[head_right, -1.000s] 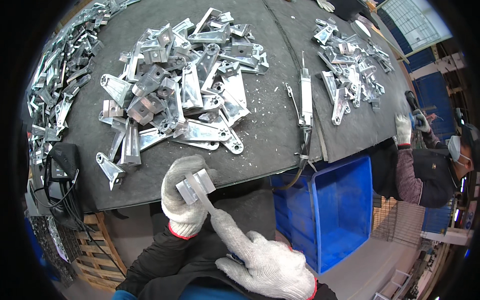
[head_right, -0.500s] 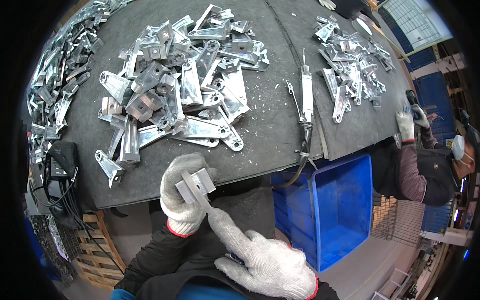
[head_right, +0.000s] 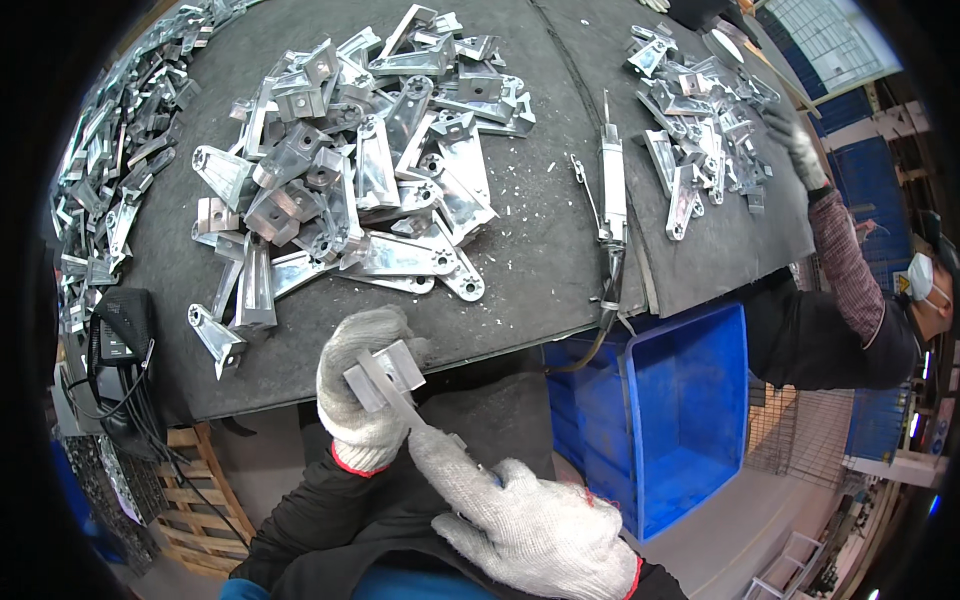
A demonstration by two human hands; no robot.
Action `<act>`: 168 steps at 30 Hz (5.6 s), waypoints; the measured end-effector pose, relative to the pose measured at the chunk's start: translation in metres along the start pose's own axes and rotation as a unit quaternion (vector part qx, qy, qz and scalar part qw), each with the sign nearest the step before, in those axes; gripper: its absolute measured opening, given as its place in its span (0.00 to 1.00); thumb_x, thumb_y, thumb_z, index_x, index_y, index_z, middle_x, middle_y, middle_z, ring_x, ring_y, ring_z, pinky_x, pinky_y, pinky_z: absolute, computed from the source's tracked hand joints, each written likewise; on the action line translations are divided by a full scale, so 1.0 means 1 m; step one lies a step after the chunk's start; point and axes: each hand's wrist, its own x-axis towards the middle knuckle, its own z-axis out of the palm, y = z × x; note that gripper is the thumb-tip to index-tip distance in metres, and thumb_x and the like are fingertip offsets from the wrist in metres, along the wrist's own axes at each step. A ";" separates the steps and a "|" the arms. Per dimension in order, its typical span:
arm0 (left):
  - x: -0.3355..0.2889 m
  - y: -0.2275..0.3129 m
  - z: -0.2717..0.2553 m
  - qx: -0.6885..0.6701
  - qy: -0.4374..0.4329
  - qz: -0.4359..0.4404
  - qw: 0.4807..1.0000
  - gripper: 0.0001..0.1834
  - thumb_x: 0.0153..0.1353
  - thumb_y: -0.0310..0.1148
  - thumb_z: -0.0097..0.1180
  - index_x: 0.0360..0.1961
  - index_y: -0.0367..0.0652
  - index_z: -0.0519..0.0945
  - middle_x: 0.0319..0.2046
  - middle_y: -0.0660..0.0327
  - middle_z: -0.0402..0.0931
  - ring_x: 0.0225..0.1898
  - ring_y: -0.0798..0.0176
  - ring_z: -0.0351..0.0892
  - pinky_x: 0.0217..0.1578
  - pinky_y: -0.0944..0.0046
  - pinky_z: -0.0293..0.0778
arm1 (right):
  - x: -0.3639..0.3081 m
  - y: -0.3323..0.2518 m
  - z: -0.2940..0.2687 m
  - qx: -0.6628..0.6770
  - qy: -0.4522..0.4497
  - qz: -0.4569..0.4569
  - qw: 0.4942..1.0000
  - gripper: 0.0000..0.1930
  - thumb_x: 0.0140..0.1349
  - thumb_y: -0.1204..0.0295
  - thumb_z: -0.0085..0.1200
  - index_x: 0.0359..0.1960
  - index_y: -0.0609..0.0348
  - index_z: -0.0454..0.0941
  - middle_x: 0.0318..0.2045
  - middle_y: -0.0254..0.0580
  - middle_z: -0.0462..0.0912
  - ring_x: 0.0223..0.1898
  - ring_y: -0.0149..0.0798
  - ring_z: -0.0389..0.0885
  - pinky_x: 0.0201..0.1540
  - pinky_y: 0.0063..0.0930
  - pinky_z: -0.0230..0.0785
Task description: The person files metal parts one by one using a hand file, repeatedly picking pieces up from a pile on the workbench.
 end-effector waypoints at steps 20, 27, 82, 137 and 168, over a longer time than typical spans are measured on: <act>0.005 0.006 0.005 0.069 0.044 0.020 0.996 0.24 0.53 0.15 0.66 0.52 0.37 0.74 0.46 0.51 0.78 0.46 0.54 0.81 0.47 0.55 0.80 | 0.022 0.047 0.015 0.412 -0.158 -0.204 0.874 0.43 0.66 0.64 0.59 0.76 0.57 0.45 0.72 0.55 0.60 0.66 0.48 0.71 0.65 0.35 0.66; 0.006 0.005 -0.001 0.048 0.013 0.024 0.998 0.26 0.54 0.16 0.65 0.55 0.36 0.73 0.52 0.50 0.74 0.47 0.54 0.81 0.50 0.52 0.82 | 0.004 0.019 -0.009 0.177 -0.093 -0.015 0.980 0.44 0.58 0.61 0.68 0.71 0.67 0.58 0.62 0.53 0.75 0.60 0.44 0.79 0.58 0.32 0.72; 0.025 0.019 0.009 0.193 0.050 0.058 0.978 0.20 0.45 0.18 0.64 0.43 0.39 0.81 0.39 0.55 0.82 0.41 0.54 0.82 0.44 0.59 0.76 | 0.007 -0.018 -0.001 -0.136 0.135 0.044 0.980 0.33 0.59 0.65 0.61 0.67 0.46 0.67 0.51 0.49 0.82 0.30 0.51 0.84 0.31 0.45 0.80; 0.023 0.013 0.022 0.243 0.056 -0.022 0.968 0.24 0.37 0.20 0.61 0.42 0.42 0.81 0.39 0.55 0.82 0.39 0.47 0.80 0.43 0.55 0.75 | 0.011 0.034 -0.027 -0.004 0.032 -0.017 0.999 0.37 0.63 0.56 0.58 0.73 0.20 0.53 0.36 0.55 0.80 0.27 0.58 0.85 0.27 0.50 0.79; 0.061 0.060 0.032 0.134 0.020 -0.034 0.990 0.18 0.49 0.13 0.56 0.42 0.38 0.81 0.37 0.57 0.82 0.39 0.63 0.83 0.40 0.65 0.78 | 0.053 0.086 -0.047 0.258 0.169 -0.099 0.946 0.49 0.55 0.66 0.66 0.76 0.53 0.48 0.62 0.61 0.73 0.62 0.53 0.75 0.62 0.35 0.68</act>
